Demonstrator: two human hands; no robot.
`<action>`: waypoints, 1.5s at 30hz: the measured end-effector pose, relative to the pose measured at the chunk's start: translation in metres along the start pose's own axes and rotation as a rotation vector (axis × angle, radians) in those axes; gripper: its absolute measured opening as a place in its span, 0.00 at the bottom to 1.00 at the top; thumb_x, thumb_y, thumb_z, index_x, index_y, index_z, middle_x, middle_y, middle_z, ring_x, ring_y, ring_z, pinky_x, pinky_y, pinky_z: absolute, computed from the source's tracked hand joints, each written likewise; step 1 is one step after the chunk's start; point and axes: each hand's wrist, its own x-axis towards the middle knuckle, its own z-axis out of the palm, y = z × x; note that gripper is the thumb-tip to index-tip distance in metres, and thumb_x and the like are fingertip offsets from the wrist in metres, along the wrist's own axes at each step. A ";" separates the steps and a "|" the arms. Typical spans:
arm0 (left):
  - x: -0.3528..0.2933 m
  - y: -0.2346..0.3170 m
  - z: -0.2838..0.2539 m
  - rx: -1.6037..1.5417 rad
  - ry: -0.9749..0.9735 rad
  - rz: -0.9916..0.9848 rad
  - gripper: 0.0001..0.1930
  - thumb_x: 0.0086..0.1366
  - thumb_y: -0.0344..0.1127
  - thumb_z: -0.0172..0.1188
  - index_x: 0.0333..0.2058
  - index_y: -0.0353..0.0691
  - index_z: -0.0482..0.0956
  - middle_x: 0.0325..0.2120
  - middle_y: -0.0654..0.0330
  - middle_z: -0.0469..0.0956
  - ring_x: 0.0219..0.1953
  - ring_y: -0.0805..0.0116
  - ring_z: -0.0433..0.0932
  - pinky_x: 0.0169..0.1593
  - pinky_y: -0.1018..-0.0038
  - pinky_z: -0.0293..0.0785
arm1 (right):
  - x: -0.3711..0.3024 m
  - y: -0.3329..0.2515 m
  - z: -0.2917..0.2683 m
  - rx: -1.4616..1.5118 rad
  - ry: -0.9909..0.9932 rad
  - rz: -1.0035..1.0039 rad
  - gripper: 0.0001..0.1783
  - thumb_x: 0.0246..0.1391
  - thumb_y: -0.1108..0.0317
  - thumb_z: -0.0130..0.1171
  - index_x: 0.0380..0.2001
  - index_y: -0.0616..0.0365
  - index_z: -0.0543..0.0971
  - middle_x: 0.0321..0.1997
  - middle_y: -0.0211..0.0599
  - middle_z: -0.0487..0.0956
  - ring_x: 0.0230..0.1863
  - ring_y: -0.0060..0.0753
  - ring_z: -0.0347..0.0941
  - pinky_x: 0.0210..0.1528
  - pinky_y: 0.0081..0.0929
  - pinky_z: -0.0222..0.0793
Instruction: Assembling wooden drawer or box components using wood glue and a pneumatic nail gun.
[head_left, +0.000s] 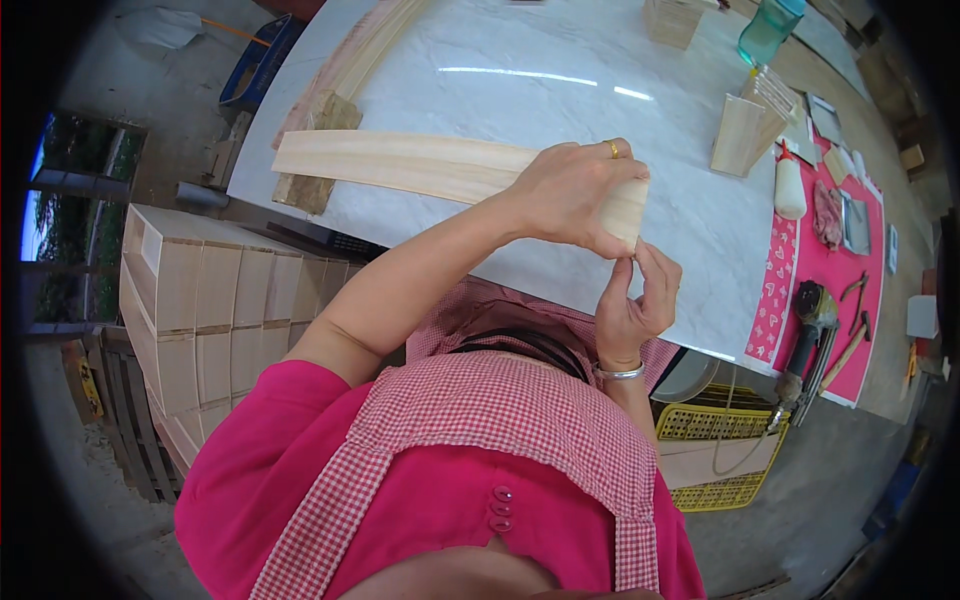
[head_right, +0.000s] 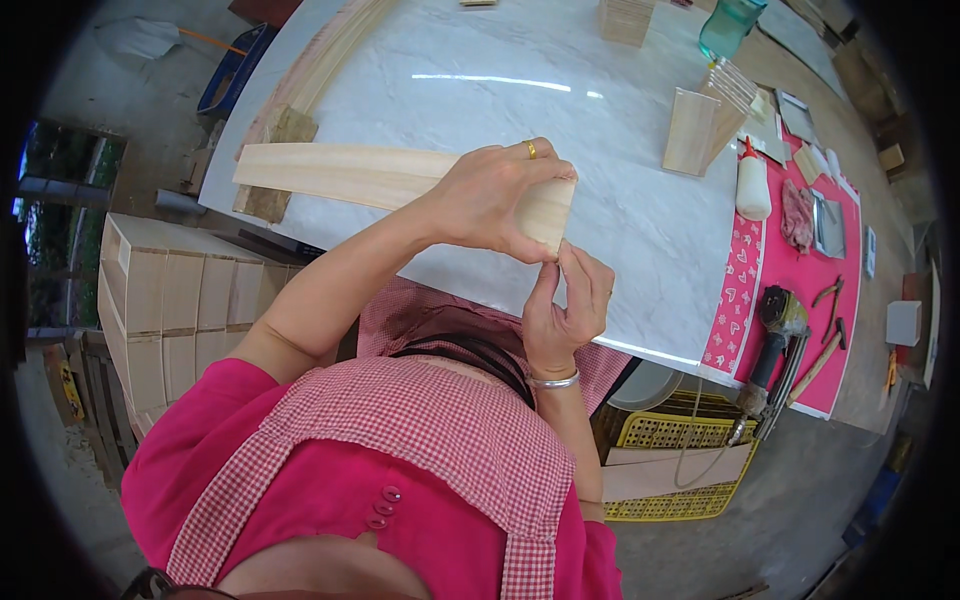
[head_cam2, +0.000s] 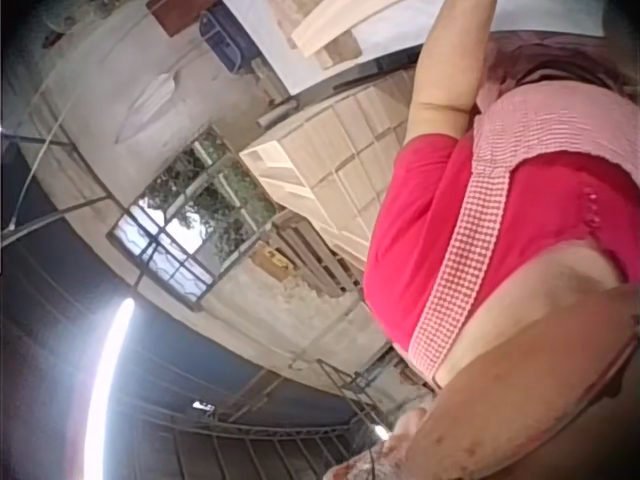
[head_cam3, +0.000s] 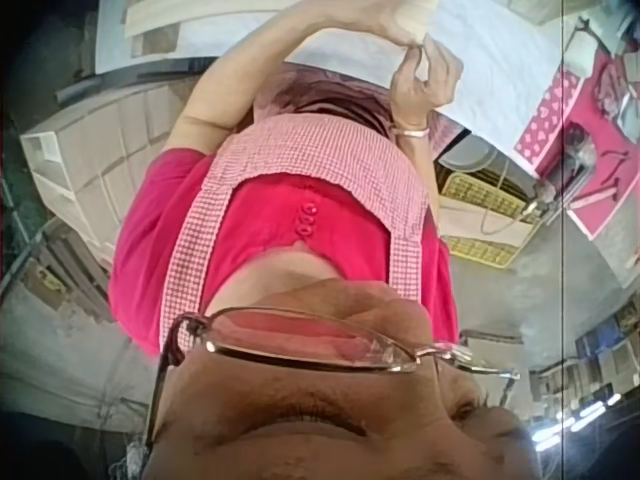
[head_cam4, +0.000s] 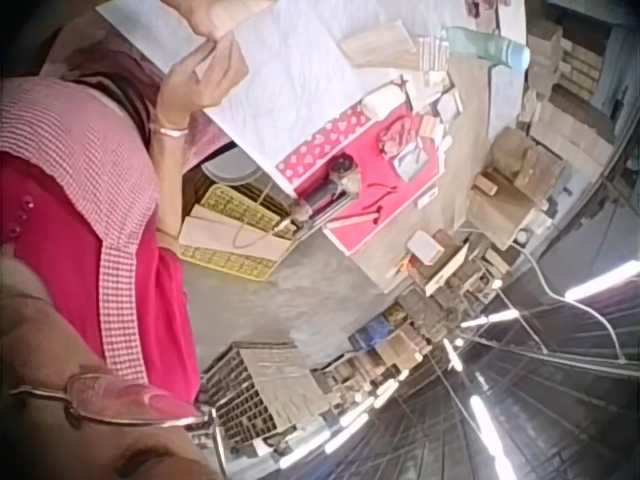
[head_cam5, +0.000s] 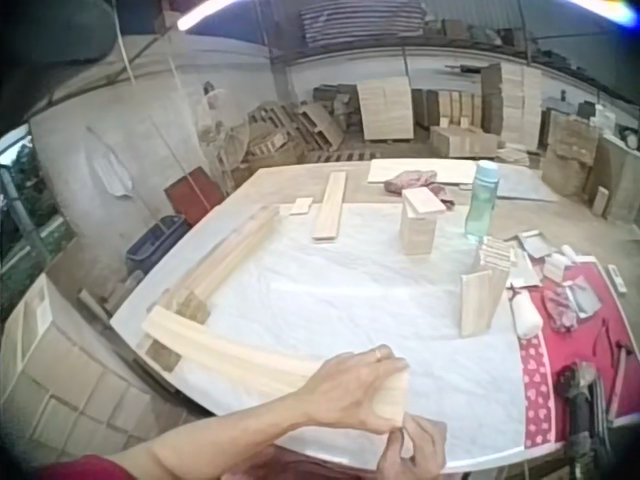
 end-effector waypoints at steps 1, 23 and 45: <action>0.000 0.000 0.000 -0.003 -0.002 -0.002 0.37 0.36 0.50 0.71 0.47 0.37 0.76 0.42 0.55 0.75 0.38 0.53 0.78 0.40 0.62 0.75 | 0.000 0.000 0.000 -0.002 -0.001 -0.003 0.19 0.44 0.86 0.63 0.43 0.63 0.80 0.40 0.42 0.80 0.40 0.39 0.75 0.43 0.30 0.72; -0.003 -0.007 -0.005 0.023 -0.055 -0.031 0.37 0.39 0.53 0.71 0.49 0.39 0.77 0.45 0.57 0.76 0.42 0.55 0.79 0.44 0.62 0.75 | 0.076 0.211 -0.306 -1.053 -0.407 0.279 0.34 0.50 0.59 0.66 0.55 0.68 0.69 0.52 0.67 0.73 0.53 0.59 0.72 0.56 0.44 0.66; -0.007 -0.012 -0.001 0.036 -0.025 0.030 0.36 0.37 0.51 0.76 0.45 0.39 0.77 0.44 0.58 0.77 0.44 0.55 0.79 0.45 0.61 0.74 | 0.185 -0.085 -0.122 -0.494 -1.038 0.107 0.29 0.40 0.65 0.78 0.43 0.66 0.75 0.40 0.42 0.82 0.39 0.34 0.80 0.44 0.31 0.74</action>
